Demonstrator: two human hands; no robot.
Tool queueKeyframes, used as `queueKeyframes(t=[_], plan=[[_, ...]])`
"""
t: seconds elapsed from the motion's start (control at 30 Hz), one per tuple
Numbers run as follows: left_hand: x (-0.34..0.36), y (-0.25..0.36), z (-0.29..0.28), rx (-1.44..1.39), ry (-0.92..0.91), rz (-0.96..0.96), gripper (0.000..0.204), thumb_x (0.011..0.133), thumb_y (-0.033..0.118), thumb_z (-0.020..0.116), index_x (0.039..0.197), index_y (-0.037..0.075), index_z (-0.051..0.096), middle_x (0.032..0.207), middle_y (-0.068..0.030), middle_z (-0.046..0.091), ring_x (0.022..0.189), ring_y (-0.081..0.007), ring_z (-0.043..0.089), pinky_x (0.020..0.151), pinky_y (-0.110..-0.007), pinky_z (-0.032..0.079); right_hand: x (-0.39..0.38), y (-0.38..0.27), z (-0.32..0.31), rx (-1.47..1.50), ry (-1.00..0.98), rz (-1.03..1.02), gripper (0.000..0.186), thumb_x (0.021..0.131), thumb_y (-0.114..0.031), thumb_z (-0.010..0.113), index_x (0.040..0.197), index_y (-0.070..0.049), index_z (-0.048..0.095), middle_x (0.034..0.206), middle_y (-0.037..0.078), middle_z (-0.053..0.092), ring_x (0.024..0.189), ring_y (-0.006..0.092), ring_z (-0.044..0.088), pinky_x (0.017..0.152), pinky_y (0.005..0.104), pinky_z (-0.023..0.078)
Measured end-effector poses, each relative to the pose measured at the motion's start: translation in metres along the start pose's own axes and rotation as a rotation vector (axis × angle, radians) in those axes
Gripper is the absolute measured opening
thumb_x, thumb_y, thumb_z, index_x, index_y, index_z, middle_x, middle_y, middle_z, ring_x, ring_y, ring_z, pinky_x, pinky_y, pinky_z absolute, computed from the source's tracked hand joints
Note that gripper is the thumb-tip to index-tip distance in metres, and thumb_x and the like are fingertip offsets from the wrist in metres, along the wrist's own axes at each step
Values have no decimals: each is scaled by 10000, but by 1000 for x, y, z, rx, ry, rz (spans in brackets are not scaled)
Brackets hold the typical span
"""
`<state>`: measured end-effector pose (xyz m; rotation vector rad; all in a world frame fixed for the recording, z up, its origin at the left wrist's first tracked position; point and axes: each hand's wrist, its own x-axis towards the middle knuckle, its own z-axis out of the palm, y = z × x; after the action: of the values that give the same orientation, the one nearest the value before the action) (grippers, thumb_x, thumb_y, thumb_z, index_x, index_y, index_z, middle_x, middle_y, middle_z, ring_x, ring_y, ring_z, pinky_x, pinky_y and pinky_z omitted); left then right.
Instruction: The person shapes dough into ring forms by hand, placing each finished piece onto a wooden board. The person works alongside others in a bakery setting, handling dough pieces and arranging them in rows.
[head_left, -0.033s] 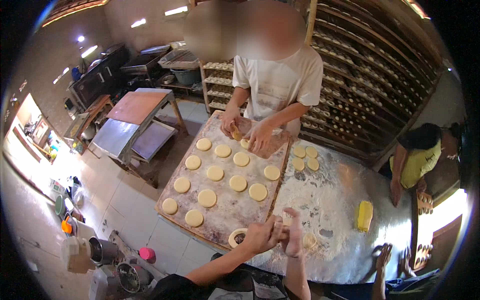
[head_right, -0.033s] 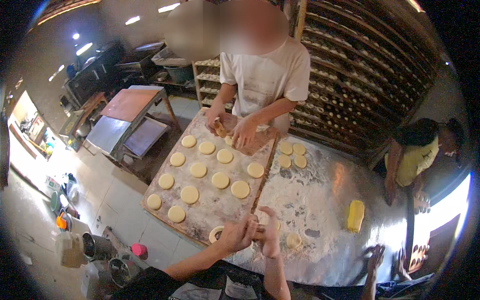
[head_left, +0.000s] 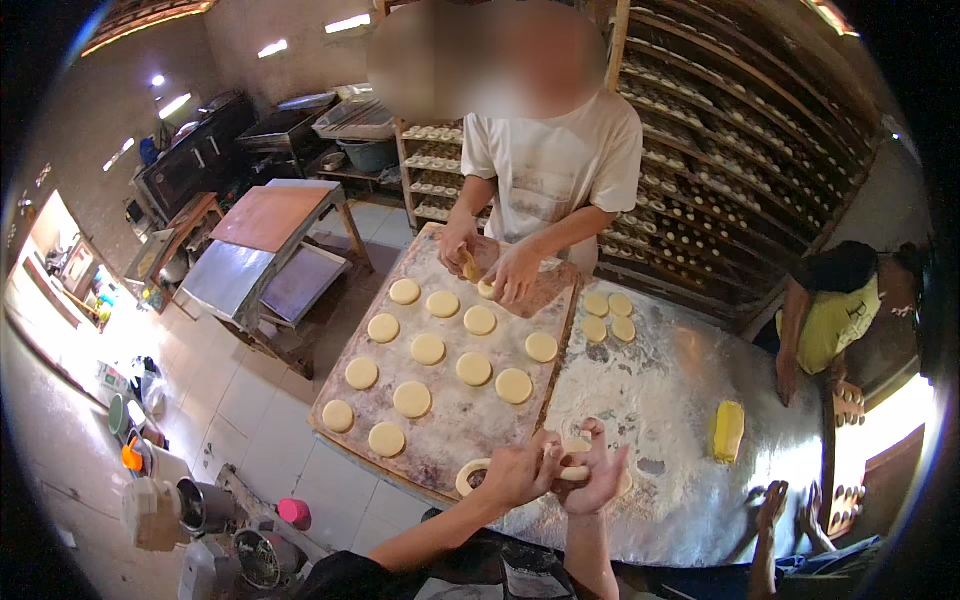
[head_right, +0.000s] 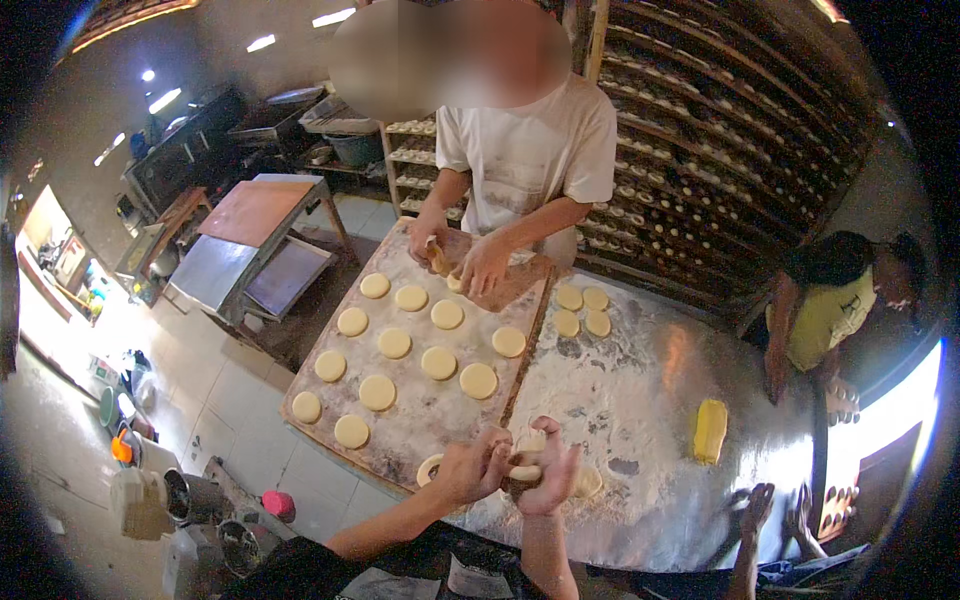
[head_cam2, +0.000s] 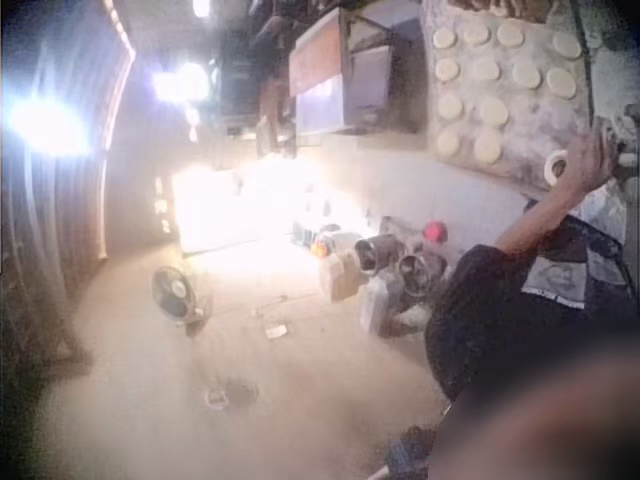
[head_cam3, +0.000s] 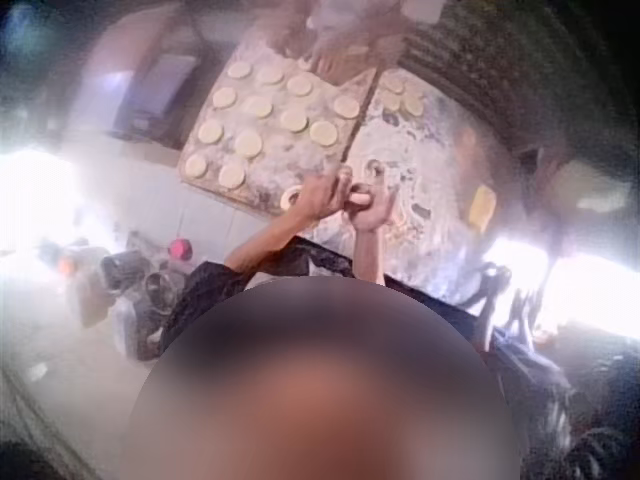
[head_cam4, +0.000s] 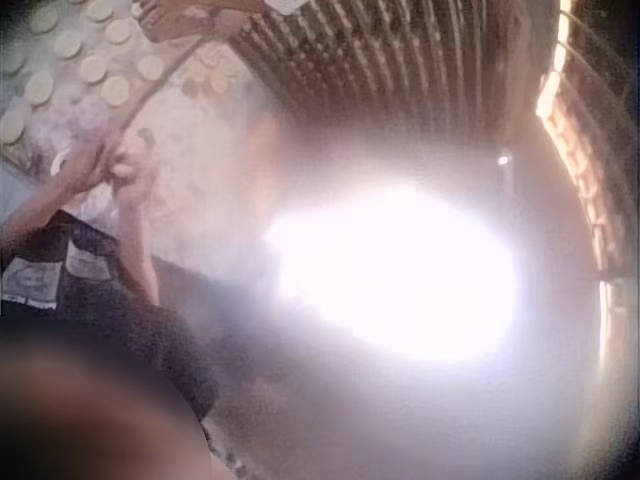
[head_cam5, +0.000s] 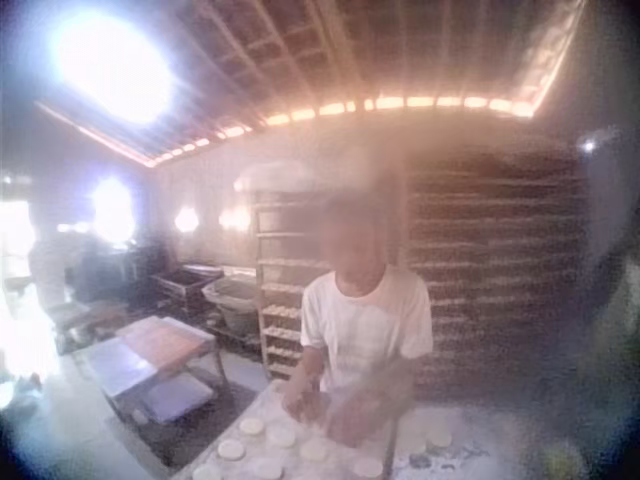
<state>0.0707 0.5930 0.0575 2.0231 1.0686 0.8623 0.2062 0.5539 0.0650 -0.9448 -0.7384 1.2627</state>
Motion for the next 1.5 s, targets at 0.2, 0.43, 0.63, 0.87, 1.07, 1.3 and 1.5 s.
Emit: queueKeyframes(t=[0.2,0.43,0.63,0.87,1.07,1.3,1.5], plan=[[15,-17,-9,14,-47,-28,400,1013,437,470,1218,94,486,743,-200,665,662,-474,640,561,-532,507,24,19,-8,-156,-144,-9,490,989,-387,507,1334,-58,390,791,68,595,634,139,557,586,253,446],[33,-27,-28,-39,-100,-166,384,1015,414,478,1215,85,469,687,-254,638,684,-501,631,597,-583,478,50,36,-10,-56,-320,-79,684,991,-645,373,1435,-127,324,807,99,621,671,185,590,532,291,462],[53,-40,-38,-92,-35,-361,438,1028,433,439,1236,49,472,783,-320,635,766,-532,618,674,-594,474,71,49,-10,81,-190,202,635,1020,-570,412,1466,-124,339,1171,117,577,852,238,652,677,341,544],[65,-101,-49,438,-49,-406,554,952,382,583,1375,65,419,1113,-227,607,1057,-417,586,826,-566,467,101,86,2,-1025,127,307,663,959,-333,628,1475,-85,293,1246,201,578,1095,275,594,917,401,480],[30,-114,-46,592,-208,-269,689,879,375,673,1426,67,390,1207,-224,548,1116,-416,533,881,-579,452,83,83,19,-1328,4,22,782,821,-225,715,1462,-96,285,1325,274,524,1230,459,513,1024,536,425],[32,-141,-82,725,204,-318,651,863,307,690,1390,14,445,1302,-276,517,1181,-442,507,980,-554,437,111,71,15,-1327,69,119,661,838,-301,709,1390,-72,427,1302,242,549,1193,452,520,1008,542,425],[12,-170,-126,912,282,-229,246,904,189,610,1054,1,558,1098,-245,595,1089,-424,551,918,-535,444,162,86,38,-1811,-37,38,524,916,-419,610,1312,-83,538,1205,197,623,1051,380,640,932,520,492]])
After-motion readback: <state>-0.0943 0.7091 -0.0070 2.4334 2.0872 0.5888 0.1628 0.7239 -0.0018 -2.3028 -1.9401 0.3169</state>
